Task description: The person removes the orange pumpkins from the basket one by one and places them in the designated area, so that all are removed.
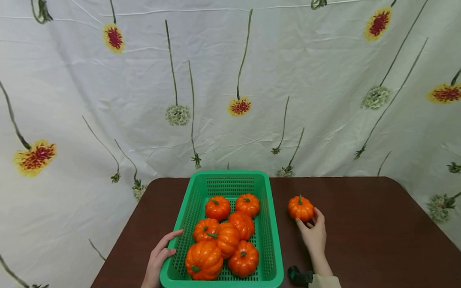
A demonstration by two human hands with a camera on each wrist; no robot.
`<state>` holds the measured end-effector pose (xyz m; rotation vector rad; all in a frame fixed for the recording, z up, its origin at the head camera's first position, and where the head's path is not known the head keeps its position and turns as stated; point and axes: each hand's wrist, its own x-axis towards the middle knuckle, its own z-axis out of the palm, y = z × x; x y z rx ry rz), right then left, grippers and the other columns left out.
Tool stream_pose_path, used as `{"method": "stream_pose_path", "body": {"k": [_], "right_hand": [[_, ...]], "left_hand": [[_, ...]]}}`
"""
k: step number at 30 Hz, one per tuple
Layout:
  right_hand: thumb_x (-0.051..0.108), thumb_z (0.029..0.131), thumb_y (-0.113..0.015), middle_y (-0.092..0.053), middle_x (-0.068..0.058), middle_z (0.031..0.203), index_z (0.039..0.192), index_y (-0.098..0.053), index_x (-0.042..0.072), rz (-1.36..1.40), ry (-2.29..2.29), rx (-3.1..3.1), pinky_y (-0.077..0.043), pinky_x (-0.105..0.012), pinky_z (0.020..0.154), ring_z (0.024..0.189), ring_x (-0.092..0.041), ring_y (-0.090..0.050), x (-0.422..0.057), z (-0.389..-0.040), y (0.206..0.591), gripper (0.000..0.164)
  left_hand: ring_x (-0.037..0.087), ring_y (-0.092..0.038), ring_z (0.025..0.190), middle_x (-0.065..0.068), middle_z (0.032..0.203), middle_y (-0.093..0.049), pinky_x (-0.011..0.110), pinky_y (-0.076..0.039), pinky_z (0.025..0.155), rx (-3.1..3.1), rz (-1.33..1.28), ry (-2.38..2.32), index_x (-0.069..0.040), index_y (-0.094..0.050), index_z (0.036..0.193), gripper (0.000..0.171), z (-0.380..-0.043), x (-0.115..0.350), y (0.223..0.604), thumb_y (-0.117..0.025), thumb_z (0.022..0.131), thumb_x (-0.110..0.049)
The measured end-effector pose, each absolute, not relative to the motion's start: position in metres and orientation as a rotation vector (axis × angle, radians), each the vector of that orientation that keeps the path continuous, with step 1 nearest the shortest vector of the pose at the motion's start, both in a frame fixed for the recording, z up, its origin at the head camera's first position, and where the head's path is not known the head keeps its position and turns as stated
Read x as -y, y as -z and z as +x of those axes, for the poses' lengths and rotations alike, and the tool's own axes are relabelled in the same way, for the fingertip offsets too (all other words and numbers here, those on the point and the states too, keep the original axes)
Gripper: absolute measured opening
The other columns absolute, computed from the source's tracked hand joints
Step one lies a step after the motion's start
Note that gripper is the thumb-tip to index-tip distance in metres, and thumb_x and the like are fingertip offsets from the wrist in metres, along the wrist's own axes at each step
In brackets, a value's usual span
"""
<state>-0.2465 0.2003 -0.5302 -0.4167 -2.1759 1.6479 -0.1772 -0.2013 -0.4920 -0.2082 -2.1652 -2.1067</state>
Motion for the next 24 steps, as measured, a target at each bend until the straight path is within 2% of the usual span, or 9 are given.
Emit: {"method": "stream_pose_path", "body": {"k": [9, 16, 21, 24], "right_hand": [[0.024, 0.085, -0.068, -0.038, -0.025, 0.139, 0.142, -0.03, -0.001, -0.457, -1.545, 2.214, -0.041, -0.05, 0.089, 0.109, -0.04, -0.05, -0.199, -0.25, 0.535, 0.074], [0.019, 0.085, -0.067, -0.033, -0.028, 0.137, 0.141, -0.029, -0.004, -0.472, -1.59, 2.149, -0.039, -0.051, 0.092, 0.115, -0.041, -0.042, -0.197, -0.248, 0.528, 0.071], [0.02, 0.085, -0.066, -0.031, -0.027, 0.138, 0.139, -0.033, -0.003, -0.501, -1.512, 2.144, -0.034, -0.053, 0.091, 0.112, -0.042, -0.04, -0.199, -0.245, 0.514, 0.068], [0.02, 0.086, -0.066, -0.03, -0.026, 0.139, 0.138, -0.034, -0.004, -0.467, -1.499, 2.144, -0.032, -0.053, 0.092, 0.115, -0.043, -0.038, -0.199, -0.244, 0.503, 0.066]], "left_hand": [[0.007, -0.054, 0.106, -0.012, 0.123, -0.054, 0.025, -0.048, 0.081, 2.176, -0.172, 2.103, 0.006, -0.049, 0.131, 0.045, -0.176, 0.199, 0.491, -0.037, 0.088, 0.001], [0.008, -0.055, 0.105, -0.011, 0.122, -0.055, 0.025, -0.048, 0.081, 2.168, -0.158, 2.093, 0.006, -0.05, 0.13, 0.045, -0.176, 0.199, 0.492, -0.037, 0.087, 0.002], [0.007, -0.055, 0.106, -0.012, 0.123, -0.054, 0.026, -0.048, 0.081, 2.161, -0.168, 2.107, 0.007, -0.05, 0.13, 0.045, -0.177, 0.2, 0.494, -0.037, 0.087, 0.002], [0.006, -0.054, 0.107, -0.012, 0.122, -0.054, 0.026, -0.048, 0.081, 2.161, -0.173, 2.102, 0.007, -0.05, 0.13, 0.045, -0.177, 0.201, 0.494, -0.037, 0.087, 0.002]]}}
